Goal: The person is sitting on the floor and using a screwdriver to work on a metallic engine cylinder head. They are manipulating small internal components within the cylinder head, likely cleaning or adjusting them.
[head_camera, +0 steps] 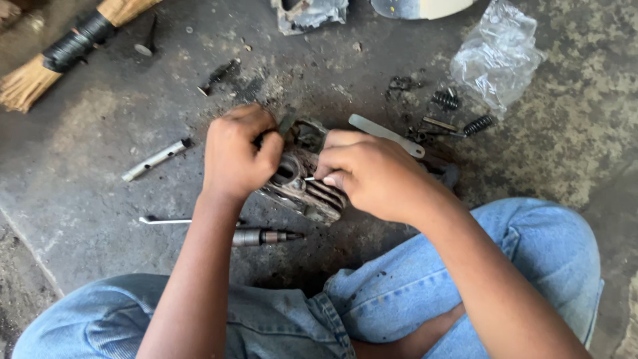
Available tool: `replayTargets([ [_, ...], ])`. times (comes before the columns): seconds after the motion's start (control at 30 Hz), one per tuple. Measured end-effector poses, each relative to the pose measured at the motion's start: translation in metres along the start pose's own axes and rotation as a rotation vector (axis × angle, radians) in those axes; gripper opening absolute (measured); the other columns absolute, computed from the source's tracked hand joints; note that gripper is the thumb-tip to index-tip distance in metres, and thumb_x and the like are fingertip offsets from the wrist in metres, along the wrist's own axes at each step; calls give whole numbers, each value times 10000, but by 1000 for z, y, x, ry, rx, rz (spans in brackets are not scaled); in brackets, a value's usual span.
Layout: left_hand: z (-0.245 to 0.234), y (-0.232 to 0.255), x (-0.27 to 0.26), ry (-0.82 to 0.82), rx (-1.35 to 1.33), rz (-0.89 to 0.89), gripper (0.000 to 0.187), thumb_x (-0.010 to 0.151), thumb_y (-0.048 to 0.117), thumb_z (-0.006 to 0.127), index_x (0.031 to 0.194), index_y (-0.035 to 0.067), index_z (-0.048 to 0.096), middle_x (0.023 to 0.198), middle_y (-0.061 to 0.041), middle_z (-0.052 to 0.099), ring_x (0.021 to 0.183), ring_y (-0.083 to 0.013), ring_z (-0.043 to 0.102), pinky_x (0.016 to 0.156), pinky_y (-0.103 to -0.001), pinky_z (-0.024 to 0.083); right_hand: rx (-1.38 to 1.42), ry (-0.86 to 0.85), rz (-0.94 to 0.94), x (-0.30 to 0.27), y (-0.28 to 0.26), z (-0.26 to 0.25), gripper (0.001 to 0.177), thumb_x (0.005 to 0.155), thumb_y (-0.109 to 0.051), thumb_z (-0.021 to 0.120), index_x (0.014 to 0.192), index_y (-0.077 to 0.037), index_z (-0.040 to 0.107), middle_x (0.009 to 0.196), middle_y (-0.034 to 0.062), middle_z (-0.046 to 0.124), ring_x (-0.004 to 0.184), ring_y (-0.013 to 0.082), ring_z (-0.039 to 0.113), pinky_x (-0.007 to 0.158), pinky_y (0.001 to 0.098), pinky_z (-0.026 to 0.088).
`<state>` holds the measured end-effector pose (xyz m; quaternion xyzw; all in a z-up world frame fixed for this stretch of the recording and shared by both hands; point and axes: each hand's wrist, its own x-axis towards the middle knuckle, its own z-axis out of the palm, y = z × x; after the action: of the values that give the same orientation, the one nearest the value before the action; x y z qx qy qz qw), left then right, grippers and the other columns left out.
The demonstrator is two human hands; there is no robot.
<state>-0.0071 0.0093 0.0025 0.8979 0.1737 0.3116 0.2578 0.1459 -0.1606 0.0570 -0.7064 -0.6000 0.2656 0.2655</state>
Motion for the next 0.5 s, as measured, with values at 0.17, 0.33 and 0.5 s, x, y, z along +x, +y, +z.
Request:
replayTargets([
  [0.17, 2, -1, 0, 5, 20, -16, 151, 793, 127, 600, 789, -8, 666, 828, -181, 659, 820, -395, 664, 779, -474, 537, -146, 53, -55, -6, -11, 2, 123, 808, -5, 681, 910, -58, 726, 957, 84, 656, 812, 308, 696, 688, 443, 526],
  [0.33, 5, -2, -1, 33, 40, -13, 155, 798, 128, 606, 804, -9, 677, 845, -175, 671, 833, -389, 674, 793, -471, 545, -298, 269, -54, -22, -16, 33, 163, 750, 26, 691, 896, -43, 668, 948, 121, 633, 668, 324, 690, 597, 438, 559],
  [0.5, 8, 2, 1, 120, 84, -201, 186, 842, 153, 613, 821, 0, 717, 824, -158, 688, 759, -354, 684, 739, -453, 546, -476, 599, -102, -9, -5, 72, 189, 804, 74, 689, 979, 16, 647, 1004, 168, 618, 654, 229, 672, 492, 321, 551],
])
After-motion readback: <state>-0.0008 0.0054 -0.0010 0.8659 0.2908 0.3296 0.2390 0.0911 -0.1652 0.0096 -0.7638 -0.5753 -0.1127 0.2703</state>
